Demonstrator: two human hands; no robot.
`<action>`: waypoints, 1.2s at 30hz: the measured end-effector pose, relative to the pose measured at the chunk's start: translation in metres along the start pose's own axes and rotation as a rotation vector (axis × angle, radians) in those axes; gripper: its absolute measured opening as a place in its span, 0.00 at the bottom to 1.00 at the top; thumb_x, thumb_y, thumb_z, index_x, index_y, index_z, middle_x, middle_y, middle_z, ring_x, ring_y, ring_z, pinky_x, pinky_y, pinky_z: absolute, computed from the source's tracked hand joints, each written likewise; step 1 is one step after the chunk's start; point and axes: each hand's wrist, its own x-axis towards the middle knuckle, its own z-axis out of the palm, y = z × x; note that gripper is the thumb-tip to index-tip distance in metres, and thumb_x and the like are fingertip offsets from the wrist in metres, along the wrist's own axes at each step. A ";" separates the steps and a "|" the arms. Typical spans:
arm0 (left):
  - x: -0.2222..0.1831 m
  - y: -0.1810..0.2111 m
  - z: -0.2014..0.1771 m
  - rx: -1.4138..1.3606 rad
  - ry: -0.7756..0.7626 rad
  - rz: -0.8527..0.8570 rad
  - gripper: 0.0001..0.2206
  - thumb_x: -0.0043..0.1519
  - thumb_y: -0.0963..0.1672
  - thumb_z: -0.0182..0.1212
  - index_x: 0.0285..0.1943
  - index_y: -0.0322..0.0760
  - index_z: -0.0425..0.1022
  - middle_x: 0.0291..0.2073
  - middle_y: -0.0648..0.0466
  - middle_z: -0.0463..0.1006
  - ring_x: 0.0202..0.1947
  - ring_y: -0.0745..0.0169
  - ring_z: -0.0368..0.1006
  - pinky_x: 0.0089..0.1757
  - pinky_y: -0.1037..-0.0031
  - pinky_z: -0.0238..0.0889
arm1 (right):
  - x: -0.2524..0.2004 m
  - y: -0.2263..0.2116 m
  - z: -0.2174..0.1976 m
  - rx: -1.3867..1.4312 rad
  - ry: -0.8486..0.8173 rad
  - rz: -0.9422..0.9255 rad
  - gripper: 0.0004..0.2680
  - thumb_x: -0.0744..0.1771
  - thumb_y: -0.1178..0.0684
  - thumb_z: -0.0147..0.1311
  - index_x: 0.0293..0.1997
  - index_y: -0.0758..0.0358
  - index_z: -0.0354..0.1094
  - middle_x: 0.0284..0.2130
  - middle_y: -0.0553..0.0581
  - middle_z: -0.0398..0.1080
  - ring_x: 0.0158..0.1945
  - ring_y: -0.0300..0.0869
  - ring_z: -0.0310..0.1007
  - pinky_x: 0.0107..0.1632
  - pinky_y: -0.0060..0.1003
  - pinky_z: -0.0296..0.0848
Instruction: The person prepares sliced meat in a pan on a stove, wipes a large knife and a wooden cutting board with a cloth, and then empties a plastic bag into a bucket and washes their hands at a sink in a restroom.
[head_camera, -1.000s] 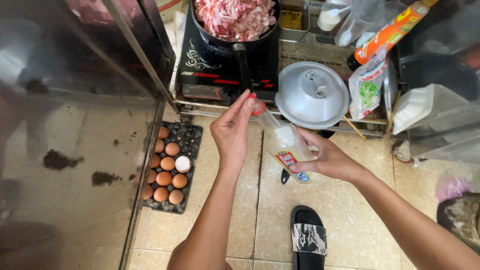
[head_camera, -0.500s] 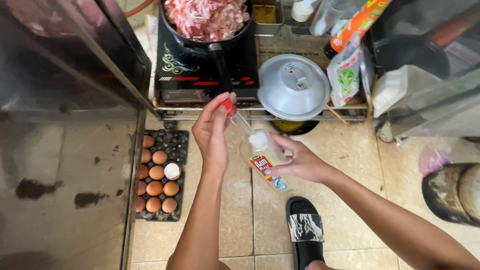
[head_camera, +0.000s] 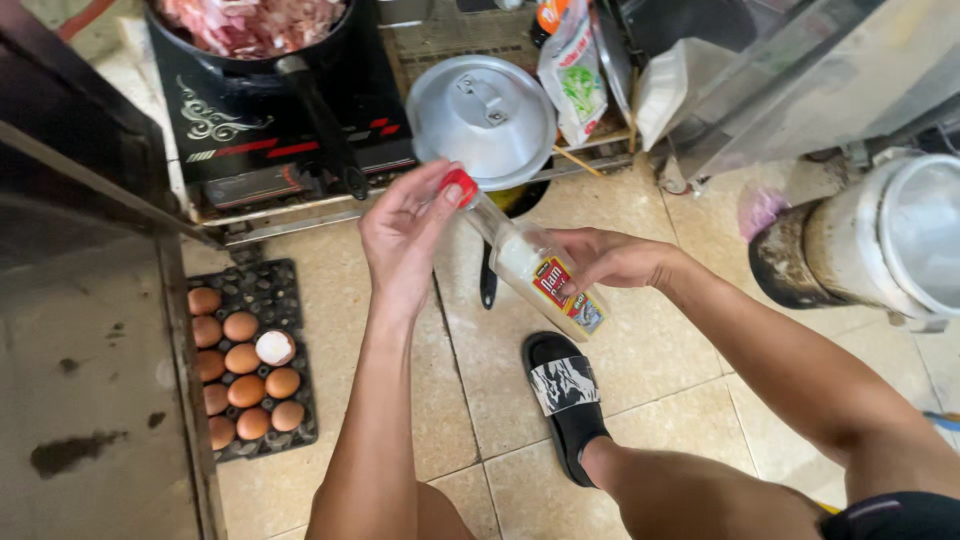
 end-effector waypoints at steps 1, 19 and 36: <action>0.000 -0.004 0.003 -0.014 -0.042 -0.025 0.12 0.64 0.37 0.64 0.56 0.28 0.79 0.52 0.50 0.82 0.53 0.65 0.77 0.56 0.75 0.70 | -0.005 0.003 -0.003 0.013 0.011 -0.006 0.39 0.58 0.62 0.65 0.77 0.65 0.43 0.67 0.60 0.62 0.65 0.42 0.64 0.64 0.39 0.65; 0.003 -0.021 0.018 0.224 0.094 0.060 0.18 0.67 0.38 0.63 0.66 0.32 0.71 0.54 0.49 0.81 0.55 0.64 0.77 0.56 0.74 0.71 | -0.018 0.083 -0.083 -0.189 0.159 0.040 0.36 0.58 0.62 0.62 0.76 0.64 0.48 0.63 0.60 0.66 0.62 0.42 0.66 0.63 0.38 0.64; 0.009 -0.006 -0.030 0.170 0.644 0.168 0.12 0.70 0.44 0.58 0.59 0.32 0.77 0.36 0.54 0.81 0.31 0.74 0.71 0.33 0.81 0.65 | 0.077 0.043 -0.085 -1.520 0.707 0.020 0.21 0.64 0.35 0.56 0.59 0.52 0.71 0.52 0.63 0.75 0.58 0.57 0.73 0.59 0.50 0.71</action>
